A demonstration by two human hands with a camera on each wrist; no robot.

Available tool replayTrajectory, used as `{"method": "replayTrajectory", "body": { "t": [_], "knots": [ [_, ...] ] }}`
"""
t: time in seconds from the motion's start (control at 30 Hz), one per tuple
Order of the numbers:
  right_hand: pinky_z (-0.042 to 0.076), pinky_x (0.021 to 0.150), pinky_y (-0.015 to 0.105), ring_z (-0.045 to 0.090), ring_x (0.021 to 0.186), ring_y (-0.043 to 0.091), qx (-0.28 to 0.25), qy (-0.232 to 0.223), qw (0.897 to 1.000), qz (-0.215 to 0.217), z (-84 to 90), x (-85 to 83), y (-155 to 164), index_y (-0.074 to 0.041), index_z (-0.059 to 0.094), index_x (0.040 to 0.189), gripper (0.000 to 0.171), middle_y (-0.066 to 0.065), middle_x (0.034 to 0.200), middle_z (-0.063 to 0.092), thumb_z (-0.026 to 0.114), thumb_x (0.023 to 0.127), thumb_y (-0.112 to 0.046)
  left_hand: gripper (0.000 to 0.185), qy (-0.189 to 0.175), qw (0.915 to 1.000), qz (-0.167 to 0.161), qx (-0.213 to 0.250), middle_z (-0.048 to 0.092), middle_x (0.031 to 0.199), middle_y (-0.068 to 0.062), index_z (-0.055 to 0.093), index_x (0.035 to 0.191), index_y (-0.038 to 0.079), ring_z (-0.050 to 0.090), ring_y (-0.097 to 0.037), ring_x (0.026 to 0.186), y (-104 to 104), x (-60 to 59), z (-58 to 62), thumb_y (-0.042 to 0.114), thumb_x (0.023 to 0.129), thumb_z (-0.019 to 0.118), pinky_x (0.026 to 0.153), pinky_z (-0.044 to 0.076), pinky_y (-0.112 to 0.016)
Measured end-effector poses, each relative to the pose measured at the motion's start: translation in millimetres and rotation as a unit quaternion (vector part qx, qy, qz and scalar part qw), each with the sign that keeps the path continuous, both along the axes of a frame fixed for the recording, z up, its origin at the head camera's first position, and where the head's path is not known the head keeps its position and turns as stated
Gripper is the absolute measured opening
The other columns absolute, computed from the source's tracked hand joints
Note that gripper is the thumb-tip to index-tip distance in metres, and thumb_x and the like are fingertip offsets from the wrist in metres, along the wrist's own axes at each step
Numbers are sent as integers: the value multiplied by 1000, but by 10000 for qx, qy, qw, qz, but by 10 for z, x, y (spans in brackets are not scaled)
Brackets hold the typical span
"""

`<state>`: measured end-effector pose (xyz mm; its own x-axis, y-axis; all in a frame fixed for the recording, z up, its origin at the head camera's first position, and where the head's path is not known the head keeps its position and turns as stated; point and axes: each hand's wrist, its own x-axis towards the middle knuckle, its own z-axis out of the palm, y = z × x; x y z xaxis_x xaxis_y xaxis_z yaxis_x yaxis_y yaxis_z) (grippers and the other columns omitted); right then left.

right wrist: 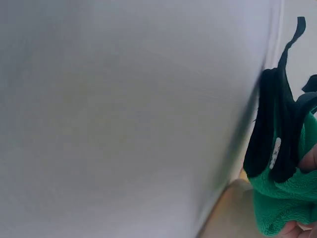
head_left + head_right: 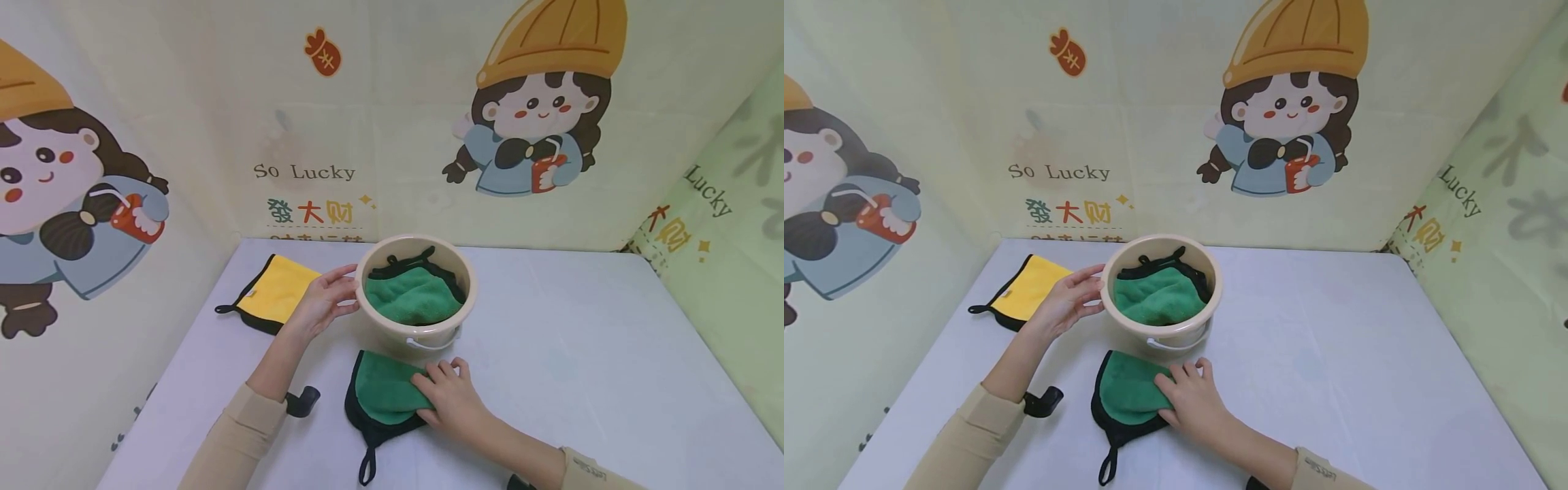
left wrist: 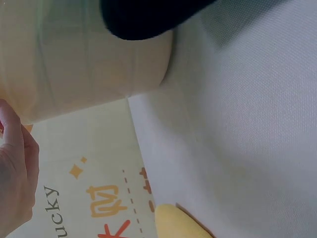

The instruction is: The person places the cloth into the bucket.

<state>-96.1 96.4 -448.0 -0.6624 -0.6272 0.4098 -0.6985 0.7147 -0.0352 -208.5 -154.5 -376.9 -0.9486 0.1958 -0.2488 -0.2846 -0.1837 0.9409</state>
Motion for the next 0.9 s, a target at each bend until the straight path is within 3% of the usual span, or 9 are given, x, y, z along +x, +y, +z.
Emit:
{"method": "replayTrajectory", "body": {
  "t": [0.9],
  "knots": [
    [28, 74, 44, 46, 83, 20, -1010, 730, 9914, 409, 670, -66, -12, -15, 60, 94, 30, 1, 88, 50, 66, 65, -14, 49, 136, 9994, -159, 269, 58, 98, -4, 40, 136, 6, 61, -13, 79, -1, 23, -2, 11, 90, 57, 73, 55, -29]
  ]
}}
